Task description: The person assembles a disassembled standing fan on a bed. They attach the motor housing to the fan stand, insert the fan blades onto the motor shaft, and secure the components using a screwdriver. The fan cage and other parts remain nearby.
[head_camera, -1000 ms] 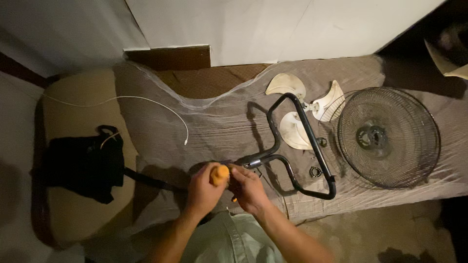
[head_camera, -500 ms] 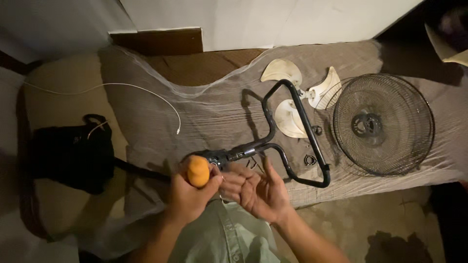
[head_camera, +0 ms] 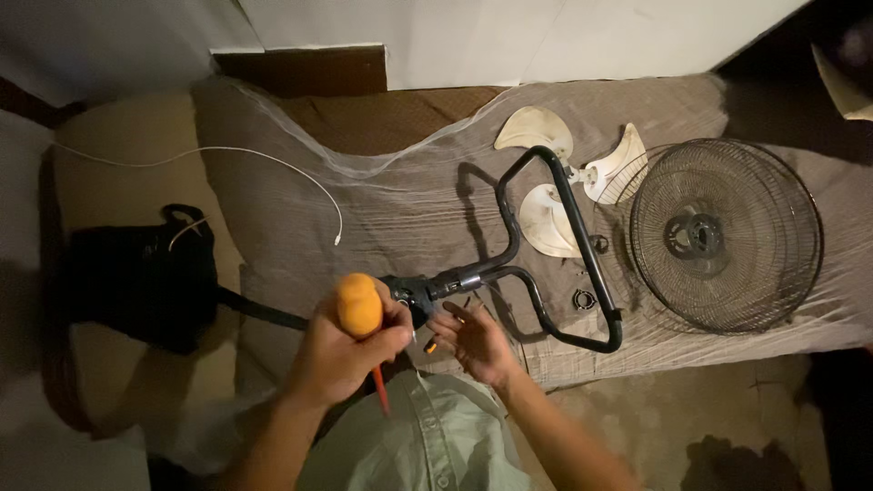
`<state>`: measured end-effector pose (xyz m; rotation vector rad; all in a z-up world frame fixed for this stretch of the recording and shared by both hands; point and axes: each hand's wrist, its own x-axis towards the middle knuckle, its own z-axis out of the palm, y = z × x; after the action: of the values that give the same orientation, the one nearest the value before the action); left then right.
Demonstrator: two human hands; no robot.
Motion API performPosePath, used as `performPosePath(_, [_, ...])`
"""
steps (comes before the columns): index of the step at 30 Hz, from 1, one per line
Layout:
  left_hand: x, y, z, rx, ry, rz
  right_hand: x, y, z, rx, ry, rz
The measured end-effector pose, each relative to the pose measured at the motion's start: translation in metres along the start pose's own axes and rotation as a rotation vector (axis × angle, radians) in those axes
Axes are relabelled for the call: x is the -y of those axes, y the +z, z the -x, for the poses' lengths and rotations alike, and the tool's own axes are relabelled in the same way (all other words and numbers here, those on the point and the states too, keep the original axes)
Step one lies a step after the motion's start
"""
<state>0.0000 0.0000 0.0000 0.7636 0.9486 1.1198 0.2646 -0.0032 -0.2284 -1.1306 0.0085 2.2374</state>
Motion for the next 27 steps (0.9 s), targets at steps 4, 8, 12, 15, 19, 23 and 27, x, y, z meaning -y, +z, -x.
performPosePath(4, [0.063, -0.039, -0.023, -0.144, -0.075, -0.57, -0.043, -0.05, -0.059, -0.165, -0.165, 0.663])
performPosePath(8, [0.151, -0.087, -0.036, -0.231, -0.21, -0.458, -0.091, -0.08, -0.1, -0.359, -0.08, 0.614])
performPosePath(12, [0.209, -0.122, -0.029, -0.458, -0.39, -0.382, -0.119, -0.069, -0.122, -0.372, -0.021, 0.294])
performPosePath(15, [0.234, -0.134, -0.025, -0.424, -0.331, -0.448, -0.13, -0.063, -0.133, -0.316, -0.104, 0.136])
performPosePath(19, [0.246, -0.141, -0.026, -0.438, -0.382, -0.553, -0.138, -0.059, -0.141, -0.323, -0.258, 0.213])
performPosePath(23, [0.258, -0.144, -0.034, -0.429, -0.336, -0.568, -0.147, -0.056, -0.139, -0.327, -0.384, 0.207])
performPosePath(27, [0.272, -0.143, -0.042, -0.389, -0.379, -0.585, -0.155, -0.055, -0.138, -0.346, -0.435, 0.229])
